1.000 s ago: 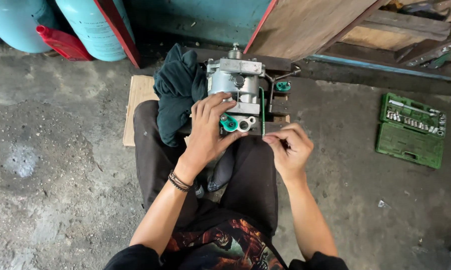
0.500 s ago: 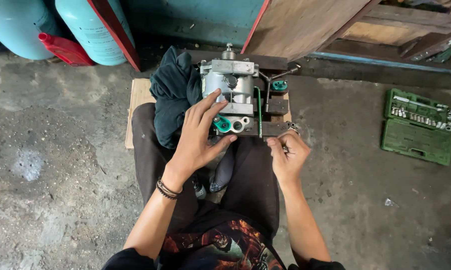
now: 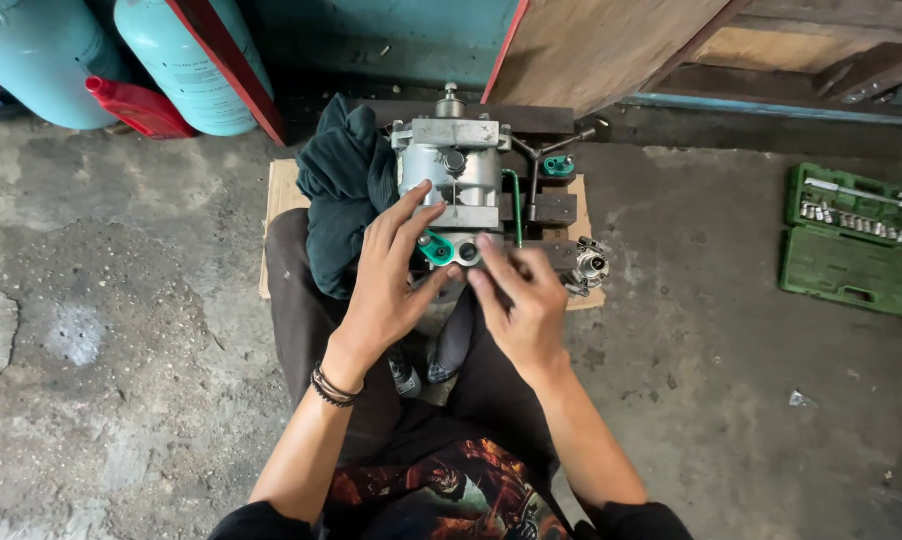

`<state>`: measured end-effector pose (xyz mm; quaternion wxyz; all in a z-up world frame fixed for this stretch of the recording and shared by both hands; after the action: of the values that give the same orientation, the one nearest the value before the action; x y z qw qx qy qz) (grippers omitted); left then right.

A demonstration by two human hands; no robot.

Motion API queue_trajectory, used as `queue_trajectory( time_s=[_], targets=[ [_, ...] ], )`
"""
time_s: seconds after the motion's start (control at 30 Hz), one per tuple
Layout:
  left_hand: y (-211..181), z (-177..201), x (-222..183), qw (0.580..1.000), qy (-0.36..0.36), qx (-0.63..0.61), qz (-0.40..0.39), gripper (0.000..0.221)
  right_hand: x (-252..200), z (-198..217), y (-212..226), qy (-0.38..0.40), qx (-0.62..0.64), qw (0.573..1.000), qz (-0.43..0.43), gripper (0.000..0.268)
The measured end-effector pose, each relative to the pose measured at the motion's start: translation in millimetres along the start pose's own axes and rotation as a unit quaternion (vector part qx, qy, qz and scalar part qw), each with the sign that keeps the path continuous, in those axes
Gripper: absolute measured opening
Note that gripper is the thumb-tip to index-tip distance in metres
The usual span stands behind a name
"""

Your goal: Cleaning and inspecting an automotive AC compressor using a cloth and a small tool

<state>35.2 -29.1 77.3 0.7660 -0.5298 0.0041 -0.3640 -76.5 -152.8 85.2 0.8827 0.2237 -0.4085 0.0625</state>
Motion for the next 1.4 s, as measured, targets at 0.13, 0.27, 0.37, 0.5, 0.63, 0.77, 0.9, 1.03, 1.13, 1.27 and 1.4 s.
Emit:
queue_trajectory(
  time_s=[0.13,0.27,0.37,0.5,0.63,0.77,0.9,1.03,1.13,1.27,1.4],
  targets=[
    [3.4,-1.4,1.3,1.0,-0.003,0.01,-0.004,0.062,-8.0,0.3,-1.9,0.005,-0.008,1.0,0.015,0.021],
    [2.0,-2.8,1.9,1.0,0.0,0.012,-0.004,0.062,-3.0,1.1,-4.4,-0.017,-0.013,1.0,-0.005,0.033],
    [-0.5,-1.6,2.5,1.0,-0.008,0.02,-0.005,0.062,3.7,-6.6,-4.0,0.004,0.013,1.0,-0.004,0.03],
    [2.0,-1.4,0.6,1.0,-0.012,0.022,-0.007,0.062,10.2,-7.7,-10.3,0.018,0.073,0.997,-0.031,0.027],
    [1.1,0.5,-0.1,1.0,-0.01,0.013,-0.004,0.062,21.9,-5.5,-6.9,0.011,0.117,0.992,-0.052,0.024],
    [0.7,2.4,0.4,1.0,-0.007,0.002,0.0,0.063,26.9,-8.5,-3.3,0.015,0.134,0.99,-0.051,0.021],
    [1.9,4.1,0.3,0.999,0.017,-0.042,0.01,0.053,25.8,-11.0,-11.6,0.006,0.168,0.983,-0.076,0.014],
    [3.4,4.9,1.9,0.997,0.029,-0.065,0.018,0.045,25.6,-12.2,-13.4,-0.006,0.187,0.978,-0.097,0.011],
    [4.8,7.1,1.8,0.994,0.032,-0.099,0.028,0.04,16.4,-15.2,-15.2,-0.03,0.167,0.979,-0.11,0.01],
    [4.4,12.6,3.0,0.989,0.038,-0.136,0.039,0.034,9.1,-17.9,-13.6,-0.044,0.153,0.982,-0.106,0.014],
    [10.7,14.8,3.2,0.986,0.044,-0.158,0.039,0.029,-1.0,-14.0,-15.7,-0.056,0.148,0.982,-0.099,0.019]
  ],
)
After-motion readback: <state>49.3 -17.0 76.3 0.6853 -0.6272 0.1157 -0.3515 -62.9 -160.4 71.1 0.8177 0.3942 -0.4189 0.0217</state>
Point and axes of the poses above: each hand's wrist, its own x-axis towards the middle knuckle, its own z-axis out of the back of the hand, y = z × x, the point moved 8 cm from there along x, towards the middle knuckle, and after that the axes turned 13 degrees about z, right-handed, at the moved point
